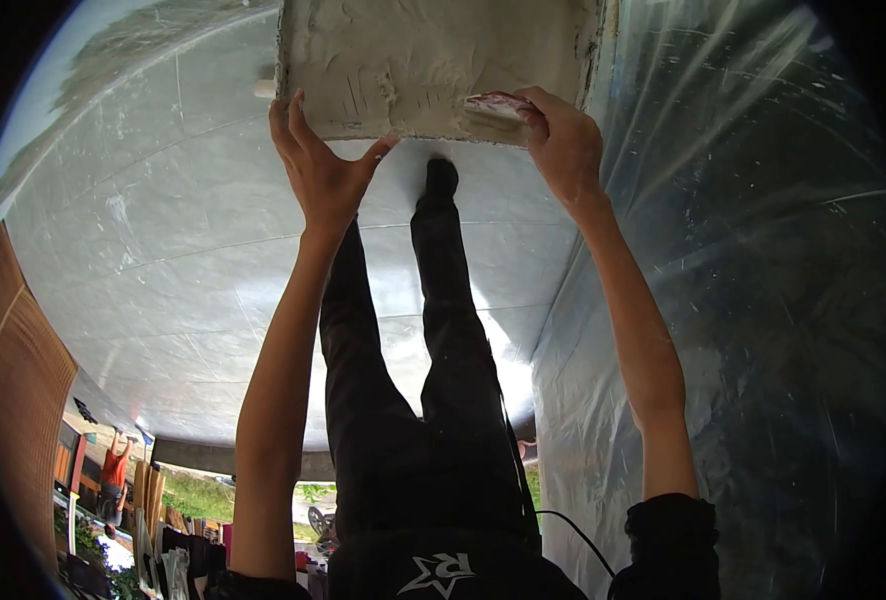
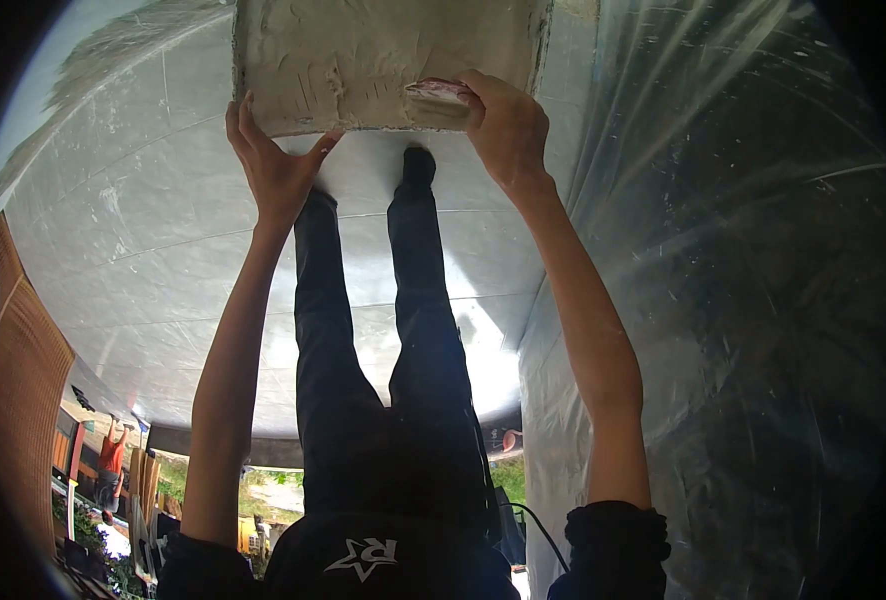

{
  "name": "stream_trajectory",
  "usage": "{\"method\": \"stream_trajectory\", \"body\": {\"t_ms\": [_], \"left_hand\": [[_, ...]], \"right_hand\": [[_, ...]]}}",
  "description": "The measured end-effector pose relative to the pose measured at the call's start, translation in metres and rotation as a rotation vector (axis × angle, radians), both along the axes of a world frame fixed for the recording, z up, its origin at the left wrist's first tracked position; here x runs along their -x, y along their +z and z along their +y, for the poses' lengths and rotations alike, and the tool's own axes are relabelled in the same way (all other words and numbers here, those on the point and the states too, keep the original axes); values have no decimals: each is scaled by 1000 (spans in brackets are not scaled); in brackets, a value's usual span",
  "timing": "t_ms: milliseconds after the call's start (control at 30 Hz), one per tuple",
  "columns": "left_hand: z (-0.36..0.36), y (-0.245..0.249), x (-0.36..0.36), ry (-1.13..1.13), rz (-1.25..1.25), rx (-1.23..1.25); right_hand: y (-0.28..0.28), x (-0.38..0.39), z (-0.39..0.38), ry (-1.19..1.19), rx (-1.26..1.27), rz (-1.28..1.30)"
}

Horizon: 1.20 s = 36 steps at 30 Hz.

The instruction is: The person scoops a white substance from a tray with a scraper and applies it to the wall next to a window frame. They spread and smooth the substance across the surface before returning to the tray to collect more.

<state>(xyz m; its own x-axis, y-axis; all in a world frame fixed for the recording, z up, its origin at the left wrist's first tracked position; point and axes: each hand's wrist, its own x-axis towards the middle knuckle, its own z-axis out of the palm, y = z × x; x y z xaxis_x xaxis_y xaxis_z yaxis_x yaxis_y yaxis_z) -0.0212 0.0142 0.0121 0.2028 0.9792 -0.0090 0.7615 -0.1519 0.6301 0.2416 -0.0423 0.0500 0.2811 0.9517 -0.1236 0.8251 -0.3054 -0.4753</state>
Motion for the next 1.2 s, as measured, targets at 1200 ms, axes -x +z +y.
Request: {"method": "stream_trajectory", "body": {"t_ms": [1200], "left_hand": [[76,183,63,-36,-192,-95]], "right_hand": [[234,-35,31,-490,-190,1252]]}}
